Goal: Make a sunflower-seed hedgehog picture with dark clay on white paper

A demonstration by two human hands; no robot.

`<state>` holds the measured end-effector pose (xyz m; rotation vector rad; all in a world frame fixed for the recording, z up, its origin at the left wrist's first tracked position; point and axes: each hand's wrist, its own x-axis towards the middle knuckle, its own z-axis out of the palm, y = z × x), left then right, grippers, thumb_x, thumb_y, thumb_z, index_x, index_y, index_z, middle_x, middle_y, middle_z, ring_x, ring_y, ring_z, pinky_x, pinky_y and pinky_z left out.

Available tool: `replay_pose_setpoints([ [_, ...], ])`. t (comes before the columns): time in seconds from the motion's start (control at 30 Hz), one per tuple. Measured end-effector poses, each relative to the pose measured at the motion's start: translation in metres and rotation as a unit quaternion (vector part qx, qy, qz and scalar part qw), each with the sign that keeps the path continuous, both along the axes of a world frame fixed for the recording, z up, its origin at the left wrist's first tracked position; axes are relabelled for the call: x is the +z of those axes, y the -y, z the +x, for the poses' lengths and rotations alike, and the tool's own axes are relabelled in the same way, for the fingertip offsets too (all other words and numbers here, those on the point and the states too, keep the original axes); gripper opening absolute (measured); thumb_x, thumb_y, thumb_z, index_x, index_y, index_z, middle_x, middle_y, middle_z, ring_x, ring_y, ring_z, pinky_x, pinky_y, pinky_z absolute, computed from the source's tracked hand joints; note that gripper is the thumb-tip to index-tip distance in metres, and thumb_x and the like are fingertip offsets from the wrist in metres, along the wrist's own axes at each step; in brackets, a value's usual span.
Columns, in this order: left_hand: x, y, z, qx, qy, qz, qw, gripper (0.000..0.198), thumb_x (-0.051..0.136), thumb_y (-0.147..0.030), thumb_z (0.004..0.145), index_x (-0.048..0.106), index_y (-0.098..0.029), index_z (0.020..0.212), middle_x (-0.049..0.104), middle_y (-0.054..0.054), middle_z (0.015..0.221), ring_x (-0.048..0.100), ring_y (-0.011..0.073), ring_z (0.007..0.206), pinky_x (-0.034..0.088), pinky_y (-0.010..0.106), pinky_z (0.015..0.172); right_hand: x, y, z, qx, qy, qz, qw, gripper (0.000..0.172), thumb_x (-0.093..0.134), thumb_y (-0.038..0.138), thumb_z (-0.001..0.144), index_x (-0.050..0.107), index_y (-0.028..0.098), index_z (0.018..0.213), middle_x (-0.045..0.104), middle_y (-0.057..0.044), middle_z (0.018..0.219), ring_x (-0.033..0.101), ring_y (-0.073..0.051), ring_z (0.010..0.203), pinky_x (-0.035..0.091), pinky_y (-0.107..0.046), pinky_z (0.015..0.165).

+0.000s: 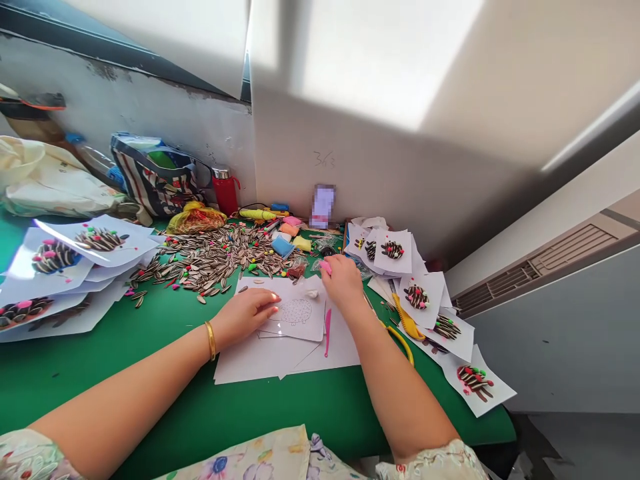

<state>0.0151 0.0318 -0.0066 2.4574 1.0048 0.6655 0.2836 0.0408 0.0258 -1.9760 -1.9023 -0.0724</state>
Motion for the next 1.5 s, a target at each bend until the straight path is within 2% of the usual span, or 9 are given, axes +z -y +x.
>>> replay_pose_setpoints([
  [0.1,0.001,0.0,0.0,0.002,-0.012,-0.001,1.0,0.019,0.056,-0.029,0.091,0.07,-0.021,0.102,0.073,0.006,0.105,0.065,0.024,0.102,0.049,0.036,0.087,0.004,-0.036,0.01,-0.065,0.034,-0.048,0.996,0.039,0.053,0.035,0.092,0.062,0.018,0.126,0.058,-0.014,0.131,0.048,-0.031,0.121,0.04,-0.044,0.098],
  [0.2,0.003,0.0,-0.001,-0.002,-0.02,-0.01,1.0,0.019,0.056,-0.029,0.092,0.07,-0.02,0.101,0.073,0.006,0.103,0.065,0.0239,0.1,0.049,0.035,0.087,0.0,-0.065,0.014,-0.092,0.04,-0.061,0.993,0.035,0.058,0.038,0.089,0.068,0.013,0.113,0.06,-0.02,0.124,0.049,-0.036,0.118,0.04,-0.049,0.094],
  [0.37,0.005,0.001,-0.001,-0.001,-0.02,-0.028,0.999,0.018,0.055,-0.028,0.092,0.07,-0.021,0.099,0.073,0.005,0.102,0.065,0.0234,0.099,0.049,0.035,0.084,0.003,-0.078,0.015,-0.089,0.028,-0.046,0.995,0.02,0.06,0.032,0.088,0.072,0.019,0.097,0.063,-0.015,0.117,0.05,-0.033,0.116,0.038,-0.048,0.095],
  [0.47,0.003,0.001,-0.001,0.001,-0.01,-0.028,1.0,0.018,0.055,-0.027,0.092,0.07,-0.021,0.099,0.072,0.006,0.104,0.065,0.0236,0.1,0.05,0.036,0.086,0.014,-0.065,0.009,-0.065,0.007,-0.009,0.998,0.022,0.053,0.031,0.091,0.068,0.02,0.104,0.063,-0.013,0.12,0.051,-0.032,0.116,0.038,-0.047,0.096],
  [0.57,0.001,0.001,-0.001,0.004,0.032,-0.015,0.999,0.017,0.055,-0.028,0.092,0.07,-0.021,0.099,0.071,0.006,0.109,0.064,0.0233,0.103,0.05,0.037,0.09,0.021,-0.034,-0.007,-0.011,-0.023,0.003,1.0,0.023,0.049,0.031,0.094,0.063,0.023,0.111,0.067,-0.006,0.112,0.059,-0.023,0.103,0.045,-0.036,0.088],
  [0.7,-0.001,0.001,-0.001,0.045,0.167,-0.018,0.985,0.021,0.056,-0.034,0.093,0.067,-0.022,0.105,0.068,0.006,0.114,0.062,0.022,0.109,0.049,0.039,0.097,0.015,0.021,-0.037,0.129,-0.151,0.03,0.98,0.021,0.051,0.029,0.092,0.062,0.024,0.109,0.069,-0.004,0.106,0.062,-0.021,0.098,0.048,-0.034,0.085],
  [0.83,0.004,0.006,0.004,0.055,0.288,-0.06,0.954,0.019,0.059,-0.036,0.091,0.063,-0.022,0.104,0.066,0.005,0.103,0.063,0.0173,0.095,0.053,0.035,0.089,0.003,0.055,-0.058,0.191,-0.19,0.064,0.961,0.033,0.056,0.023,0.089,0.059,0.024,0.121,0.066,-0.008,0.116,0.059,-0.024,0.109,0.046,-0.041,0.096],
  [1.17,0.004,0.01,0.007,0.057,0.246,-0.075,0.965,0.017,0.059,-0.028,0.091,0.066,-0.021,0.105,0.068,0.005,0.102,0.063,0.0173,0.093,0.054,0.034,0.086,-0.017,0.06,-0.063,0.241,-0.299,0.074,0.92,0.024,0.056,0.015,0.087,0.06,0.025,0.108,0.058,-0.007,0.107,0.057,-0.022,0.102,0.051,-0.041,0.091],
  [1.5,0.005,0.008,0.006,0.016,0.229,-0.057,0.972,0.016,0.064,-0.028,0.089,0.075,-0.024,0.1,0.069,0.006,0.098,0.063,0.0199,0.093,0.052,0.036,0.087,-0.016,0.064,-0.06,0.265,-0.32,0.072,0.907,0.024,0.056,0.011,0.086,0.06,0.025,0.106,0.056,-0.006,0.104,0.055,-0.021,0.1,0.05,-0.039,0.09],
])
